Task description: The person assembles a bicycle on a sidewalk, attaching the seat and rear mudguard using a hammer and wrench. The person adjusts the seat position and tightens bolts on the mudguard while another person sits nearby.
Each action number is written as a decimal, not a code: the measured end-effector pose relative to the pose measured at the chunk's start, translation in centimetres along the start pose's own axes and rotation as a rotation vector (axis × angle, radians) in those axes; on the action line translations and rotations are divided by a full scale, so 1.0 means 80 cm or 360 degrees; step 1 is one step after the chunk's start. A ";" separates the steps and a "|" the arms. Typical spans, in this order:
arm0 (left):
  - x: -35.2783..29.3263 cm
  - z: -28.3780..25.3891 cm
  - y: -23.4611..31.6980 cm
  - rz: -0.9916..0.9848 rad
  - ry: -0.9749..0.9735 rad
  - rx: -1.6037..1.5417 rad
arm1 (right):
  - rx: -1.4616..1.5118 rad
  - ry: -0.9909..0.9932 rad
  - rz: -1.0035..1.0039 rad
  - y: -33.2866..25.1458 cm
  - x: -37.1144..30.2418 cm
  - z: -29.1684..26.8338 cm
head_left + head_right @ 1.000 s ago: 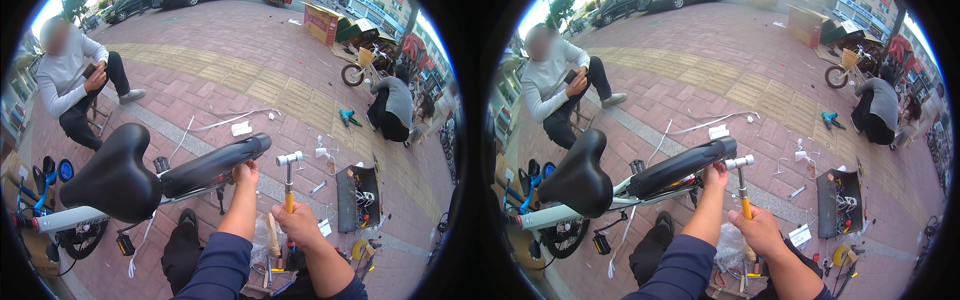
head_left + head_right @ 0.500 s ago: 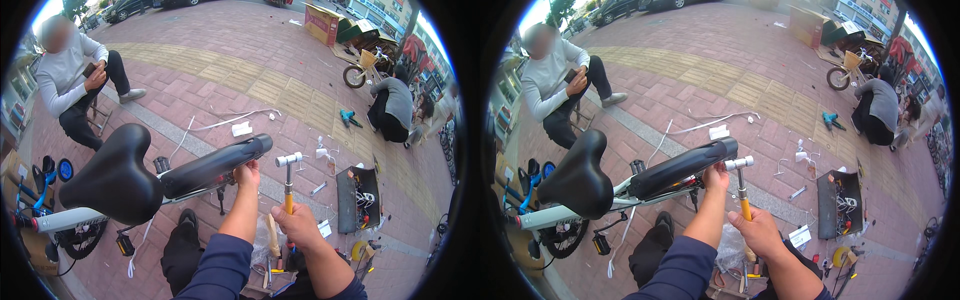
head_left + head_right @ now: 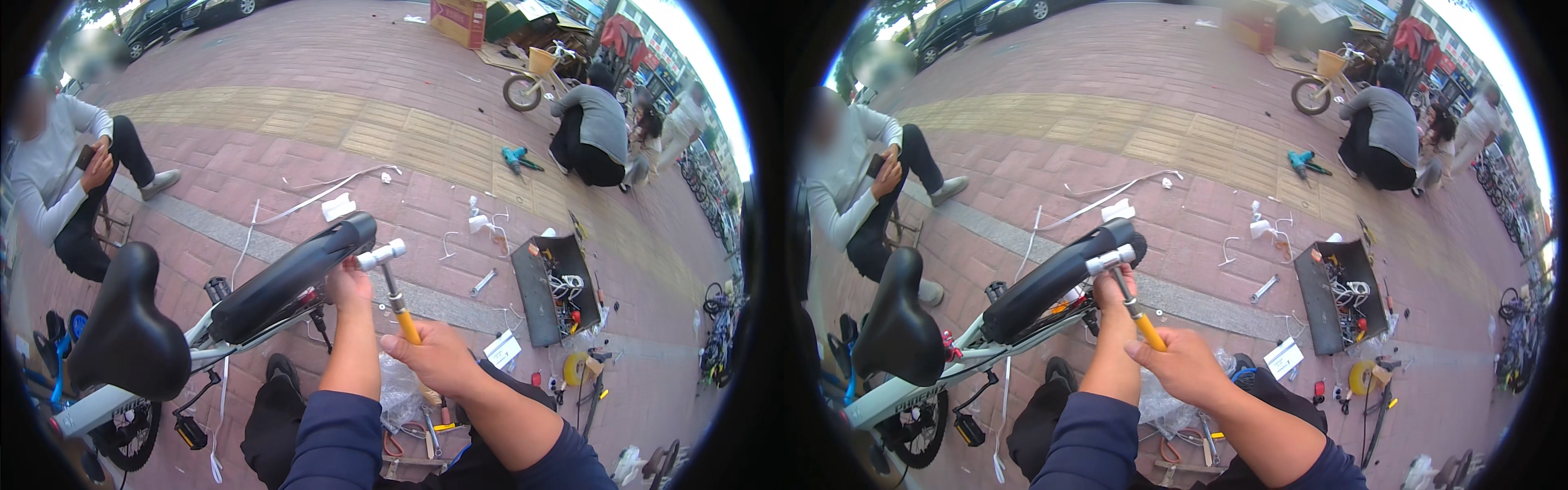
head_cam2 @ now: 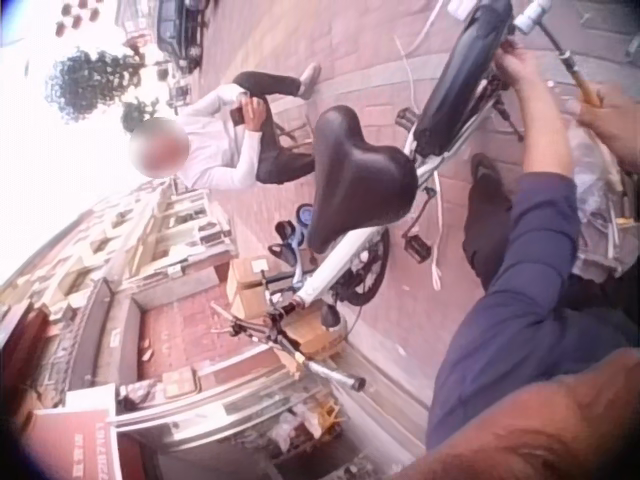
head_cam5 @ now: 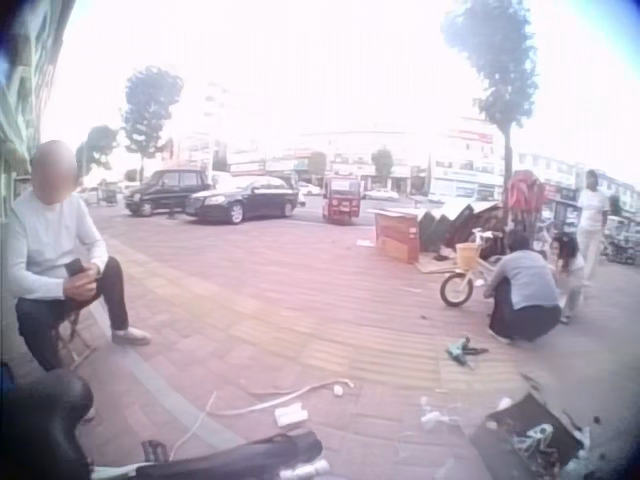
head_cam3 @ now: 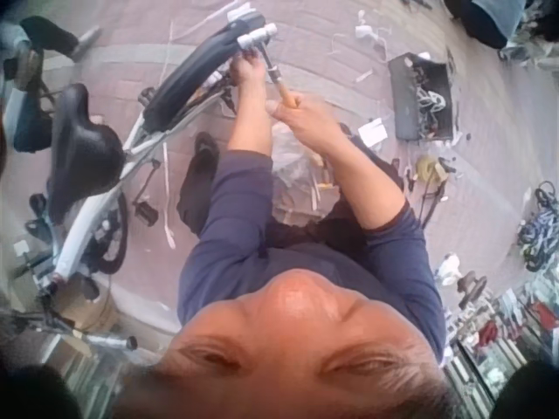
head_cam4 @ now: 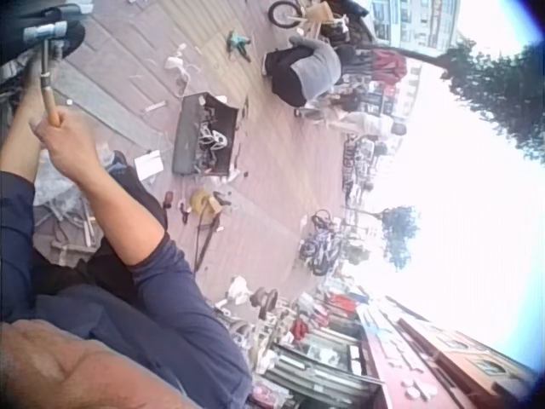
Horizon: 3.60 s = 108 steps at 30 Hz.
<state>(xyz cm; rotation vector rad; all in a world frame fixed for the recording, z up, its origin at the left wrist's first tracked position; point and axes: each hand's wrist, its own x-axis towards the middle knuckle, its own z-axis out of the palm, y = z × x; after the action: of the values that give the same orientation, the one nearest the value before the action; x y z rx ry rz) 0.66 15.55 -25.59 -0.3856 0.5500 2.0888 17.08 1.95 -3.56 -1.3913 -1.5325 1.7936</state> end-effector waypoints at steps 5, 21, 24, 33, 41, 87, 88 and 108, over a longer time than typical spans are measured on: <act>0.004 0.014 0.000 -0.0004 0.0173 -0.0033 | -0.0114 -0.0022 0.0054 -0.015 -0.005 -0.003; -0.189 0.087 0.050 -0.0551 -0.0839 0.0316 | -0.0403 0.0309 -0.0344 -0.001 0.017 -0.055; -0.203 0.090 0.070 -0.0534 -0.0904 0.0404 | -0.0071 -0.0105 -0.0075 0.005 0.012 -0.055; -0.226 0.046 0.103 -0.0322 -0.0947 0.0171 | -0.1180 0.0201 -0.0535 0.052 0.002 -0.027; -0.295 0.042 0.094 -0.0117 -0.1143 0.0601 | 0.0015 0.0330 -0.0340 0.044 -0.005 -0.021; -0.152 -0.017 0.033 -0.0200 0.0029 0.0986 | -0.1223 0.0116 -0.0562 0.001 -0.043 -0.039; -0.140 -0.010 0.025 -0.0206 0.0098 0.0981 | -0.1245 0.0051 -0.0473 -0.002 -0.042 -0.039; -0.026 0.044 0.027 -0.0215 0.0584 0.1604 | -0.1206 0.0023 -0.0633 0.000 -0.010 -0.014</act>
<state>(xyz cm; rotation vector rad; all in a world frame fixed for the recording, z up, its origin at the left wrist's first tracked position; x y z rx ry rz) -0.22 14.88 -21.08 -0.1890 1.6268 1.3721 18.40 1.91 -3.13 -1.2380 -2.4137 0.9904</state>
